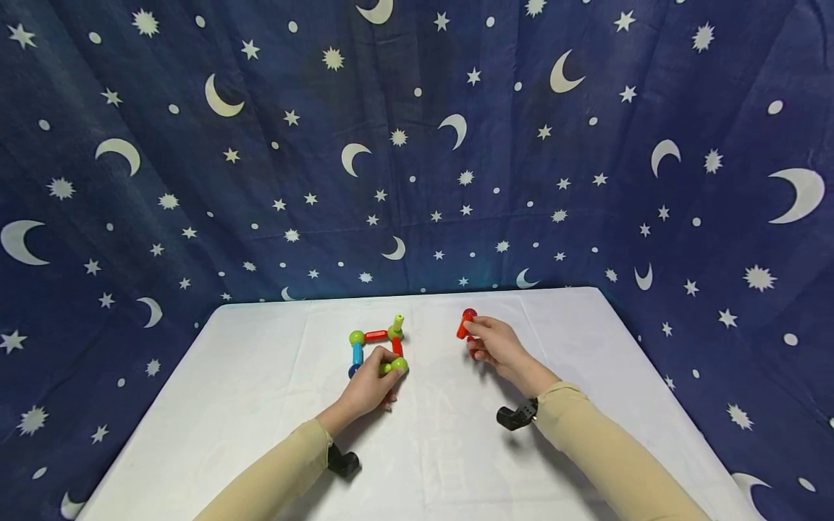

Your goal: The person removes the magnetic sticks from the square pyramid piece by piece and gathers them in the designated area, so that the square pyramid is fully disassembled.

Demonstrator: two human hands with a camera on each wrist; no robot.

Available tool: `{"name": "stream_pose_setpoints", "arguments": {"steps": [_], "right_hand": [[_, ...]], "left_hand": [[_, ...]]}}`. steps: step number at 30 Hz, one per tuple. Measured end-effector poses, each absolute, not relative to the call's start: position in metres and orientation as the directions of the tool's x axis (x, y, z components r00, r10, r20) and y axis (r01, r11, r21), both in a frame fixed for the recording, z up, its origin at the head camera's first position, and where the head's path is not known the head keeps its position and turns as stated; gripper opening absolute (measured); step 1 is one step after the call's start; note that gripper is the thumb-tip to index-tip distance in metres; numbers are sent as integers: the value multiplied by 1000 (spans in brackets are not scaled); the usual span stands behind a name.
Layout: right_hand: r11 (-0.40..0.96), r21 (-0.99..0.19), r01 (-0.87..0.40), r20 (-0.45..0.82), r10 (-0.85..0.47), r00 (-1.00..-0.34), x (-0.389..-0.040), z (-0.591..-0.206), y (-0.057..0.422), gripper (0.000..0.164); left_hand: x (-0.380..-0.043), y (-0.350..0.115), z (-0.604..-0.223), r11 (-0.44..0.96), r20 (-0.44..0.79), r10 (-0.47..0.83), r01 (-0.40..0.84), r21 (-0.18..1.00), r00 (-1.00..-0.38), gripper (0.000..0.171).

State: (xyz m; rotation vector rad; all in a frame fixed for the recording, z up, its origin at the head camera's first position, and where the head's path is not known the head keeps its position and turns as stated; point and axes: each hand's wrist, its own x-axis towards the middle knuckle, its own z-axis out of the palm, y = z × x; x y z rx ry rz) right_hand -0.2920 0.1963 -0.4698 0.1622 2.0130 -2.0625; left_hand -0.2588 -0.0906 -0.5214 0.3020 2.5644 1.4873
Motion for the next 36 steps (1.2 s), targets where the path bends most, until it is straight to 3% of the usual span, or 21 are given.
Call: {"name": "stream_pose_setpoints", "arguments": {"steps": [5,11,36], "right_hand": [[250,-932,263,-276,-14,-961,-303,-468,251,60],[493,-827,271,-290,39,-956,-307,-485,283,46],[625,-754,200,-208,62,-976,-309,-496,281,34]], "left_hand": [[-258,-92,-520,482,-50,252,81,872,-966,29],[-257,-93,-520,482,-60,246,68,873,-967,29],[-257,-90,-520,478,-47,249,80,875,-967,28]]}}
